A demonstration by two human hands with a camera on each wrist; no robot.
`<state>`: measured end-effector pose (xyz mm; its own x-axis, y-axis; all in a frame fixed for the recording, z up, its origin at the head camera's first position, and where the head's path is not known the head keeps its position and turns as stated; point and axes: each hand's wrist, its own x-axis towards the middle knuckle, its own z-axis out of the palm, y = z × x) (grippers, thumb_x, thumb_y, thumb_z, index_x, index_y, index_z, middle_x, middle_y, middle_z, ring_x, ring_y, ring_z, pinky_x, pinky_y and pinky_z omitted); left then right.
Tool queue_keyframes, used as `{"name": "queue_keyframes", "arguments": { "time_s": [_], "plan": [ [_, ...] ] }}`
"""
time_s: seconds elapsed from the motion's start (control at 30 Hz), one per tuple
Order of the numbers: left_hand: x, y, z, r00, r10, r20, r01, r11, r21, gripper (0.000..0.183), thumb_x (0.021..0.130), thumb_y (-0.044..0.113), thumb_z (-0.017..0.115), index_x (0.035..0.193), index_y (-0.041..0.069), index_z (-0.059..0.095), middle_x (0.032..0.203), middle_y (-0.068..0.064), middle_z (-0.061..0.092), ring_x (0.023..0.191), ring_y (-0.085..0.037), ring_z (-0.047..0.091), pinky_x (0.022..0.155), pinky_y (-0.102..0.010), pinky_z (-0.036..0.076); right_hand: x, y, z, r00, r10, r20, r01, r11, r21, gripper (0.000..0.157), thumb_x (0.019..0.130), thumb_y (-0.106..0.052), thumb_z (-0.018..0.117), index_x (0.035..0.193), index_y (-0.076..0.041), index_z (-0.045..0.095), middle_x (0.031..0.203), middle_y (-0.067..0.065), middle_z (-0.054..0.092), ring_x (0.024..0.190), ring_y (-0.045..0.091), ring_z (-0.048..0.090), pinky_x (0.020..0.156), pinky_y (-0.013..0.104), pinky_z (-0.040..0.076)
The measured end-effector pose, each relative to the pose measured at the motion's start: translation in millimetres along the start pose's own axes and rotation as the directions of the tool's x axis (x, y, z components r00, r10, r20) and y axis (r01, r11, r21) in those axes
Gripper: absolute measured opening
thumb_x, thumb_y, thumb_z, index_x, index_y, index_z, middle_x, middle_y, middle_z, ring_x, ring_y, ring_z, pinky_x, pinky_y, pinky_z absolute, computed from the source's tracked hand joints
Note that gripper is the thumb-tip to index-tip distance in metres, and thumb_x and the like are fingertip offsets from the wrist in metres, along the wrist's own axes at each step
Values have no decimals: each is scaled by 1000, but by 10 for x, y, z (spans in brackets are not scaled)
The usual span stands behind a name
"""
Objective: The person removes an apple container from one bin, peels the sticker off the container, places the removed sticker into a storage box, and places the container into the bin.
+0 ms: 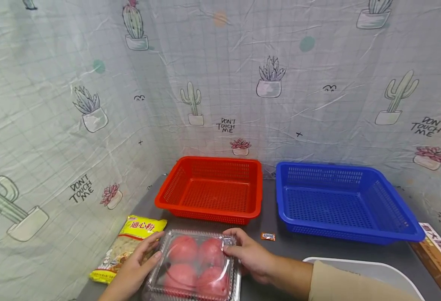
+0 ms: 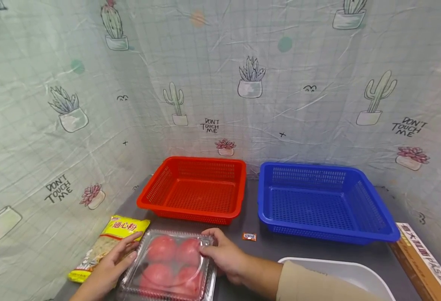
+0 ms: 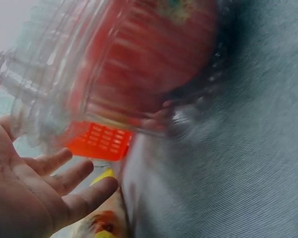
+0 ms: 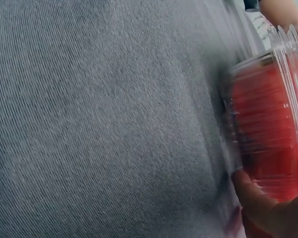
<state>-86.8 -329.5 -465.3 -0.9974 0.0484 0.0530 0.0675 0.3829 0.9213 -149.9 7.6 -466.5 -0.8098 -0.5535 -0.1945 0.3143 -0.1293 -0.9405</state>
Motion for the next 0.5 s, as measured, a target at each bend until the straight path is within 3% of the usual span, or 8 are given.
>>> {"name": "queue_keyframes", "arguments": {
  "time_s": [0.1, 0.3, 0.5],
  "plan": [
    [32, 37, -48, 1000, -23, -7, 22, 1000, -22, 53, 111, 19, 59, 161, 16, 45, 167, -17, 38, 148, -39, 40, 101, -21, 47, -19, -17, 12, 1000, 1, -24, -1, 1000, 3, 53, 98, -12, 67, 146, -9, 46, 118, 7, 58, 87, 20, 67, 67, 37, 60],
    [227, 121, -206, 999, 32, -9, -32, 999, -5, 52, 113, 22, 54, 163, 17, 41, 168, -21, 34, 151, -48, 34, 103, -33, 48, -85, -109, 32, 998, 21, -64, -23, 999, -29, 54, 92, -13, 70, 144, -11, 54, 117, 8, 63, 89, 22, 63, 69, 39, 57],
    [472, 171, -376, 998, 61, 17, -60, 998, -28, 56, 115, 27, 51, 167, 14, 34, 171, -20, 27, 152, -46, 32, 105, -30, 49, -148, -161, -2, 995, 37, -91, -39, 999, -15, 55, 89, -11, 68, 143, -10, 56, 112, 6, 63, 90, 24, 63, 71, 42, 57]
  ]
}}
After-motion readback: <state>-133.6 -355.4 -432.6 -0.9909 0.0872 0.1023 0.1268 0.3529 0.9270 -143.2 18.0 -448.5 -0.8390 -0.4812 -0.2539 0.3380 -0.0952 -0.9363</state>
